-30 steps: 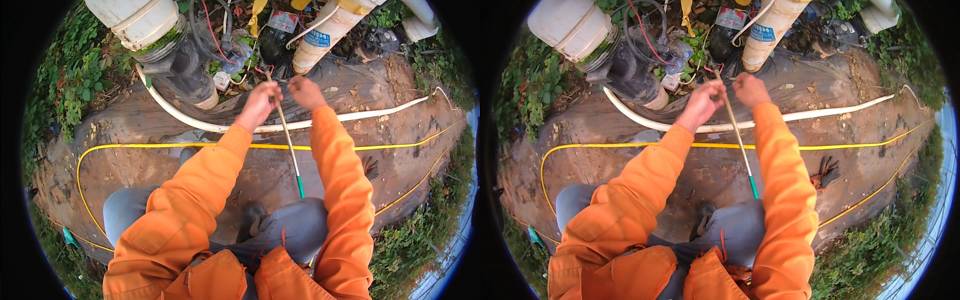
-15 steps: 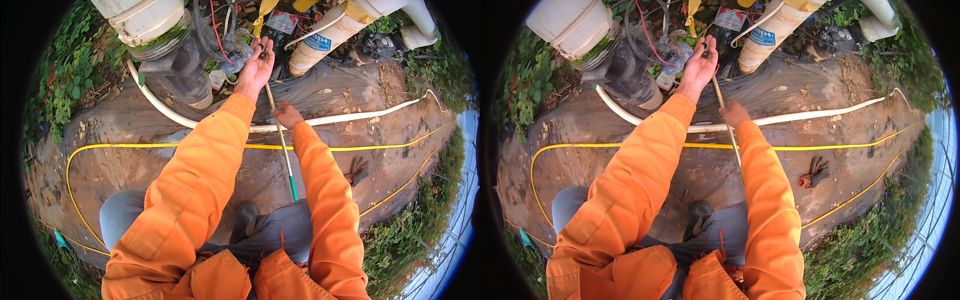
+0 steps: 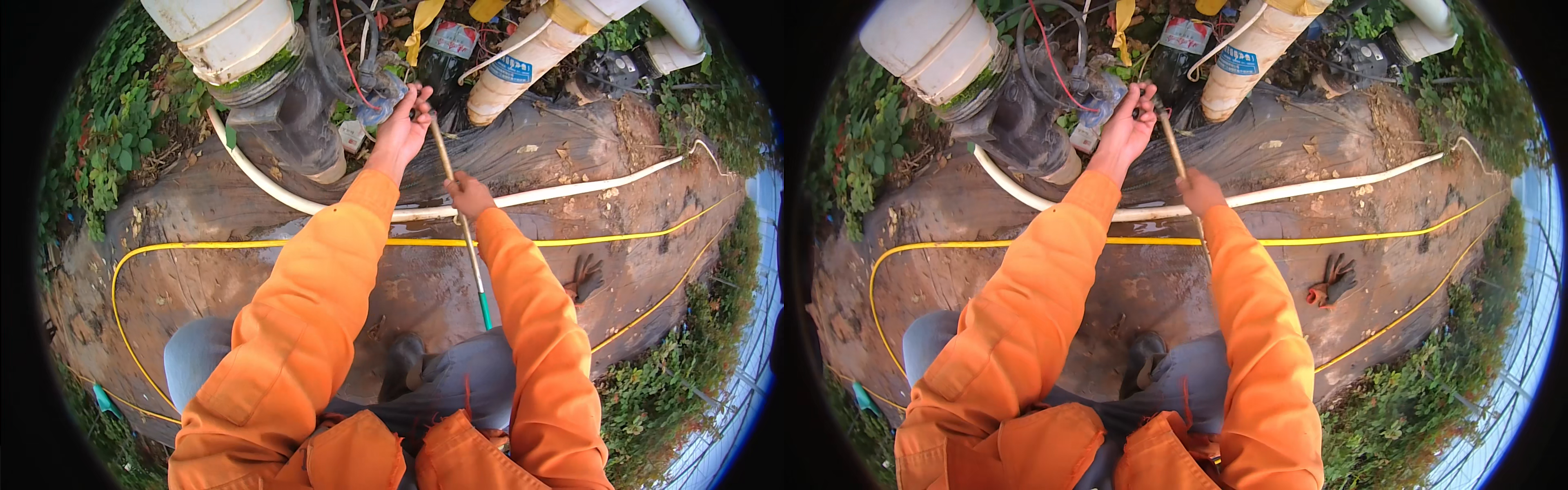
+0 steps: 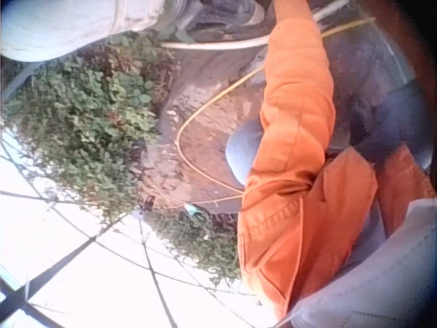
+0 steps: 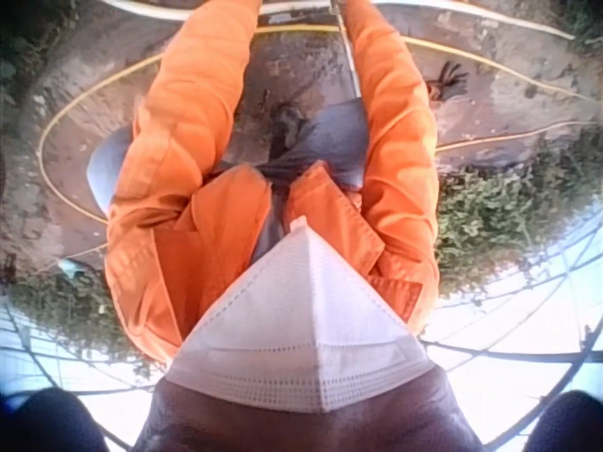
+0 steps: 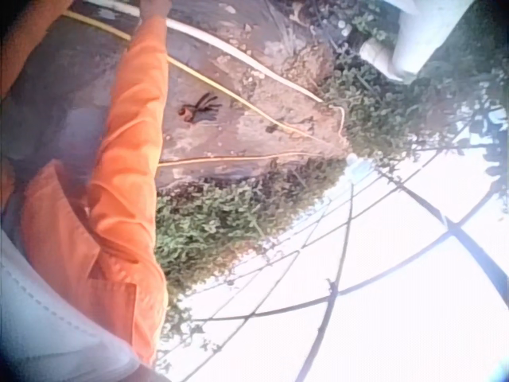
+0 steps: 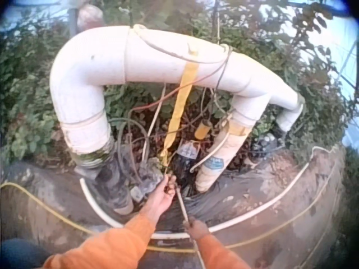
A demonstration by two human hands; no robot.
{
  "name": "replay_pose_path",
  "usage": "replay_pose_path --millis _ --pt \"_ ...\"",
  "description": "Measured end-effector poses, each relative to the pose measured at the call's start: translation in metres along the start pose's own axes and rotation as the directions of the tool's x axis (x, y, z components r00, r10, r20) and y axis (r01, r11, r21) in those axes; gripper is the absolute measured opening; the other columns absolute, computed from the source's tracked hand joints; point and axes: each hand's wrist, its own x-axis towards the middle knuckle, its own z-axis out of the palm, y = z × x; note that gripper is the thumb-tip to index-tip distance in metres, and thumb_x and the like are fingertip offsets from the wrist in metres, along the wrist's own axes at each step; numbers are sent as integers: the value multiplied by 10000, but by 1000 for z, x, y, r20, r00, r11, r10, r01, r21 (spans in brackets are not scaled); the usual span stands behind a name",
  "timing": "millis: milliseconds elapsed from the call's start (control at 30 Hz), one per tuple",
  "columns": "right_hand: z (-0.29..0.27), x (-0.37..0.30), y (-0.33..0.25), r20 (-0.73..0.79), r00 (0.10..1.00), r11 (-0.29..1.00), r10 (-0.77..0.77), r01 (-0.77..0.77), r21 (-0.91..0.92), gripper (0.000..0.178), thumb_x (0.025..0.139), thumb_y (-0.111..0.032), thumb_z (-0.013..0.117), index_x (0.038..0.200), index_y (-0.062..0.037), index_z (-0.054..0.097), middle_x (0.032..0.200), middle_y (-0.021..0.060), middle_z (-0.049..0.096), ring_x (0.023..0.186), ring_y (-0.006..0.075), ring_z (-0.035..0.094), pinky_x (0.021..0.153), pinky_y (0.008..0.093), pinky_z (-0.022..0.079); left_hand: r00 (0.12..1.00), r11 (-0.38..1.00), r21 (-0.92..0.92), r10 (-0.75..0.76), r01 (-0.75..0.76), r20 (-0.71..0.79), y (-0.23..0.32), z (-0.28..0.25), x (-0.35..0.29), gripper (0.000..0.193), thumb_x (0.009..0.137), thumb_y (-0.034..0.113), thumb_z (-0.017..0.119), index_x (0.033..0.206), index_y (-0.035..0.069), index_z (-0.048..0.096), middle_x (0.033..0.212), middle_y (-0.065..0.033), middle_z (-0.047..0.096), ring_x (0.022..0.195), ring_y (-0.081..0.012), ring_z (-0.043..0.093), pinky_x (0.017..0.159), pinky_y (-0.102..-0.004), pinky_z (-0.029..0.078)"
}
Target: The person squats on the ground and uses a long metal rod to manipulate a small black component attached to a white pipe. They repeatedly insert, twist, and remove the component, then reattach it to the pipe.
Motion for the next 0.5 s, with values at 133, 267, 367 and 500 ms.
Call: replay_pose_path --millis 133,267,367,500 --pt "-26 -19 -10 -41 994 971 97 -86 224 338 956 -389 505 983 -56 557 834 237 641 853 475 588 728 522 458 1000 991 137 11 -11 1 0 2 -21 245 968 232 591 1140 58 579 900 -49 613 681 -100 499 559 -222 400" --pt "-38 -41 -1 -250 967 993 -43 69 94 315 959 -366 514 928 -53 516 809 263 619 820 500 565 696 553 442 999 945 323 49 -50 11 -6 23 -26 253 969 207 588 1160 42 587 974 -72 629 676 -84 476 559 -207 390" --pt "-49 -63 -16 -269 955 988 -124 143 55 288 959 -340 528 930 -54 512 797 267 616 806 501 568 688 551 444 998 906 417 67 -69 18 -4 38 -28 243 964 195 598 1151 40 592 1015 -90 641 614 -63 456 511 -193 366" --pt "-58 -84 -40 -280 945 985 -171 174 -13 269 956 -320 541 934 -55 511 787 270 611 801 501 567 676 546 449 998 929 365 62 -61 7 -4 51 -33 262 941 191 635 1141 25 607 983 -75 652 562 -58 448 484 -193 362"
